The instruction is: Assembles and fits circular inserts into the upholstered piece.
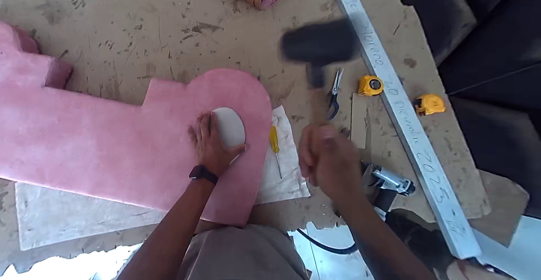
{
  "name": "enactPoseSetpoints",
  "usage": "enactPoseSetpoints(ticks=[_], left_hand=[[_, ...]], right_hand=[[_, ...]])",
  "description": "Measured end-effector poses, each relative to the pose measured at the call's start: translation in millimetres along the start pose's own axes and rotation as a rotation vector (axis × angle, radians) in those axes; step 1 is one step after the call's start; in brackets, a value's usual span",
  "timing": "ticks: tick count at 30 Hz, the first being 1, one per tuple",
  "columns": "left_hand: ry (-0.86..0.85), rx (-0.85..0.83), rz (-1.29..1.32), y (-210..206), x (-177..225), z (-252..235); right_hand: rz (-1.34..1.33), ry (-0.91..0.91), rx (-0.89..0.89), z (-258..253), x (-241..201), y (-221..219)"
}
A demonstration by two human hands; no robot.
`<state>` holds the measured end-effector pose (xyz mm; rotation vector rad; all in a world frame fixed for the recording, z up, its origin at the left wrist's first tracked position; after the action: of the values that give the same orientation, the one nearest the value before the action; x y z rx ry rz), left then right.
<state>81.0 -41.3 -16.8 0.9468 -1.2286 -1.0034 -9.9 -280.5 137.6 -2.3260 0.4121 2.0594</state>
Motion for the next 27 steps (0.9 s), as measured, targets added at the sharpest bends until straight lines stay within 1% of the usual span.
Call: enactPoseSetpoints(ticks=[1, 2, 3, 4, 5, 6, 7, 8, 9, 11, 12, 13, 14, 15, 17, 18, 19, 20, 21, 22, 23, 25, 26, 27], left_hand=[[0.007, -0.011, -0.007, 0, -2, 3], [0.009, -0.015, -0.011, 0, -3, 3], [0.007, -0.014, -0.010, -1, -4, 2], [0.004, -0.009, -0.001, -2, -4, 3], [-0.003, -0.014, 0.006, -3, -6, 8], [-0.001, -0.008, 0.014, -1, -6, 9], [0.000, 0.014, 0.021, 2, -7, 0], [-0.006, 0.001, 0.009, 5, -9, 2], [0.001, -0.015, 0.010, 5, -7, 6], [0.010, -0.015, 0.021, 2, -2, 3], [0.018, -0.016, 0.020, 1, -4, 4], [0.024, -0.018, 0.015, 2, -6, 5], [0.025, -0.021, 0.006, 3, -7, 5], [0.027, -0.022, -0.002, 4, -5, 4], [0.034, -0.024, -0.010, 3, -3, 2], [0.033, -0.027, -0.010, 4, -3, 3], [0.028, -0.032, -0.008, 4, -3, 3], [0.020, -0.033, -0.004, 5, -1, 3], [0.018, -0.032, -0.004, 5, 0, 3], [0.023, -0.032, -0.003, 5, 0, 3], [0.029, -0.029, -0.007, 5, -1, 3], [0.037, -0.029, -0.022, 5, -1, 3], [0.039, -0.030, -0.029, 4, 0, 2], [0.043, -0.027, -0.035, 4, 0, -1]], right_hand=[[-0.039, 0.052, 0.057, 6, -1, -4], [0.009, 0.051, 0.071, 18, 19, -11], [0.123, -0.012, 0.002, 39, 54, -18], [0.249, -0.150, -0.144, 59, 89, -22], [0.355, -0.299, -0.269, 75, 110, -25], [0.393, -0.389, -0.367, 68, 116, -26], [0.351, -0.400, -0.373, 49, 108, -28], [0.236, -0.393, -0.306, 41, 85, -26], [0.096, -0.343, -0.216, 28, 57, -18], [-0.156, -0.146, -0.045, 2, 8, -2], [-0.262, -0.062, 0.031, -1, -5, -2], [-0.338, -0.011, 0.097, 2, -6, -7], [-0.360, -0.013, 0.136, 12, 5, -16], [-0.332, -0.071, 0.116, 27, 24, -26], [-0.254, -0.294, -0.036, 57, 70, -48], [-0.256, -0.405, -0.091, 70, 90, -59], [-0.286, -0.485, -0.105, 77, 103, -66], [-0.318, -0.529, -0.087, 78, 108, -68], [-0.335, -0.530, -0.057, 71, 102, -64], [-0.354, -0.488, -0.013, 58, 85, -55], [-0.382, -0.402, 0.048, 43, 62, -44], [-0.453, -0.176, 0.191, 16, 17, -19], [-0.452, -0.082, 0.230, 11, 8, -13], [-0.401, -0.054, 0.228, 16, 17, -20]])
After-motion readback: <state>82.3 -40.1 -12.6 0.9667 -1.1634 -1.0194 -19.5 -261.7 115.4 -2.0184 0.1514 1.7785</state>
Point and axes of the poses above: each hand's wrist, its own z-axis away from the middle knuckle, its own y-axis out of the back of the hand, x = y × z, the point moved 4 cm from there along -z, towards the middle knuckle, and after that the axes turned 14 degrees about y, right-handed, at the moved point
